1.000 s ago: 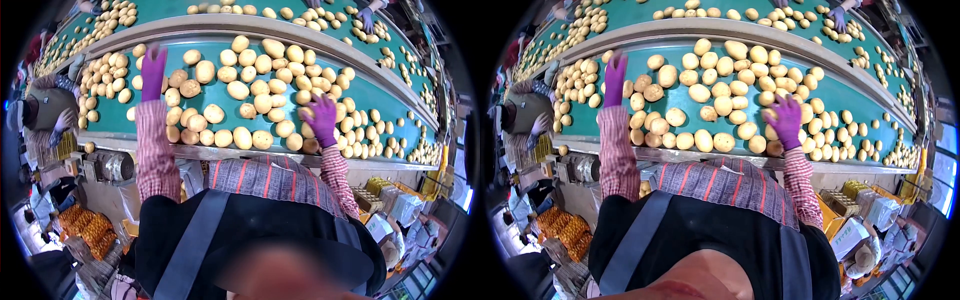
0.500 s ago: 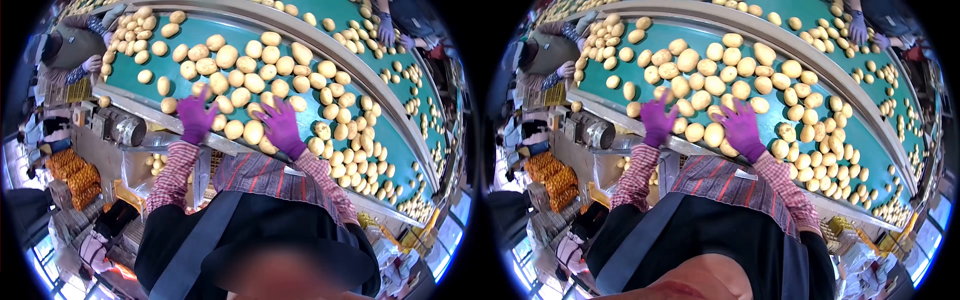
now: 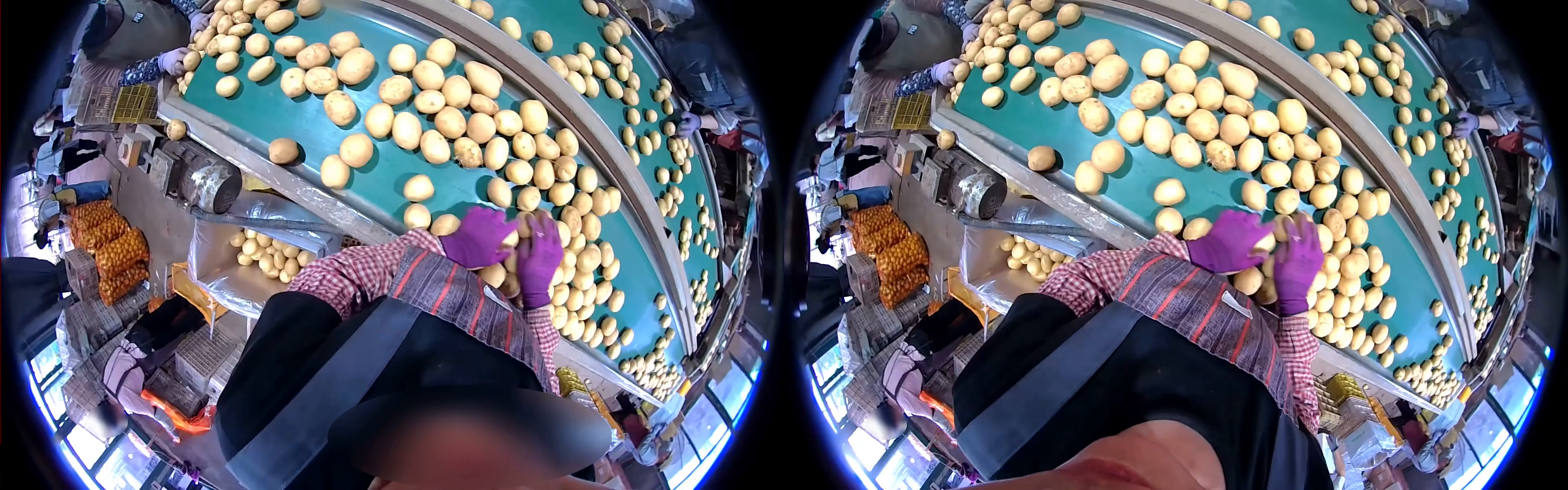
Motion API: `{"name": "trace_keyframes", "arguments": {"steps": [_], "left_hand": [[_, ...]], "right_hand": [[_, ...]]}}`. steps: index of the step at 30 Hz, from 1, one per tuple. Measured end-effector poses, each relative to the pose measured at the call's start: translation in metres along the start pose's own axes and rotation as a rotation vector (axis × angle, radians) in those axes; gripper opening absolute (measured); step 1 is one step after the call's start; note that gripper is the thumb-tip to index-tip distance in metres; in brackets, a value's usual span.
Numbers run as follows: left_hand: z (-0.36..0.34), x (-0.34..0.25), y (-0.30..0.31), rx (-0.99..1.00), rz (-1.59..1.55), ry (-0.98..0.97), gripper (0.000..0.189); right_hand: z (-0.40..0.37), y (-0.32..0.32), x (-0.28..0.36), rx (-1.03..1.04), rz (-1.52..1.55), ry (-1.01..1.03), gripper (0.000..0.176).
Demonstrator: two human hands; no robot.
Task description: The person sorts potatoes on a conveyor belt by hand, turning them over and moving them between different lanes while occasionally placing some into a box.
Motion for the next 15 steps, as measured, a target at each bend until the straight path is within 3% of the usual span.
{"name": "trace_keyframes", "arguments": {"steps": [1, 2, 4, 5, 7, 10, 11, 12, 13, 14, 15], "left_hand": [[0.010, -0.015, -0.007, 0.095, -0.041, -0.082, 0.036], [0.017, -0.025, -0.030, -0.092, -0.197, -0.252, 0.035], [0.031, -0.054, 0.022, -0.364, -0.097, -0.325, 0.035], [0.026, -0.044, 0.027, -0.437, -0.198, -0.254, 0.033], [0.012, 0.004, 0.046, -0.574, -0.390, -0.115, 0.030], [-0.022, 0.070, 0.116, -0.662, 0.186, 0.435, 0.023], [-0.034, 0.090, 0.119, -0.697, 0.233, 0.487, 0.034], [-0.047, 0.110, 0.122, -0.730, 0.278, 0.541, 0.045], [-0.059, 0.130, 0.125, -0.762, 0.320, 0.596, 0.056], [-0.053, 0.117, 0.110, -0.722, 0.281, 0.554, 0.057], [-0.040, 0.102, 0.088, -0.679, 0.246, 0.513, 0.059]], "right_hand": [[-0.008, 0.014, -0.023, 0.026, -0.082, -0.079, 0.048], [-0.020, 0.031, -0.045, 0.053, -0.165, -0.160, 0.049], [-0.047, 0.049, -0.087, 0.003, -0.426, -0.110, 0.052], [-0.057, 0.061, -0.106, -0.023, -0.504, -0.194, 0.053], [-0.086, 0.084, -0.174, -0.123, -0.359, -0.289, 0.052], [-0.127, 0.108, -0.257, -0.045, -0.340, -0.527, 0.047], [-0.133, 0.110, -0.284, 0.055, -0.444, -0.448, 0.049], [-0.123, 0.113, -0.272, -0.074, -0.536, -0.358, 0.050], [-0.081, 0.123, -0.225, 0.016, -0.362, -0.522, 0.056], [-0.050, 0.114, -0.185, -0.154, -0.079, -0.447, 0.055], [-0.022, 0.096, -0.129, -0.178, 0.277, -0.366, 0.053]]}}
Point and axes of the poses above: each hand's wrist, its own z-axis towards the middle knuckle, its own y-axis out of the back of the hand, x = y × z, the point moved 3 cm from there along z, towards the middle knuckle, and after that the axes turned 1 degree about z, right-handed, at the moved point
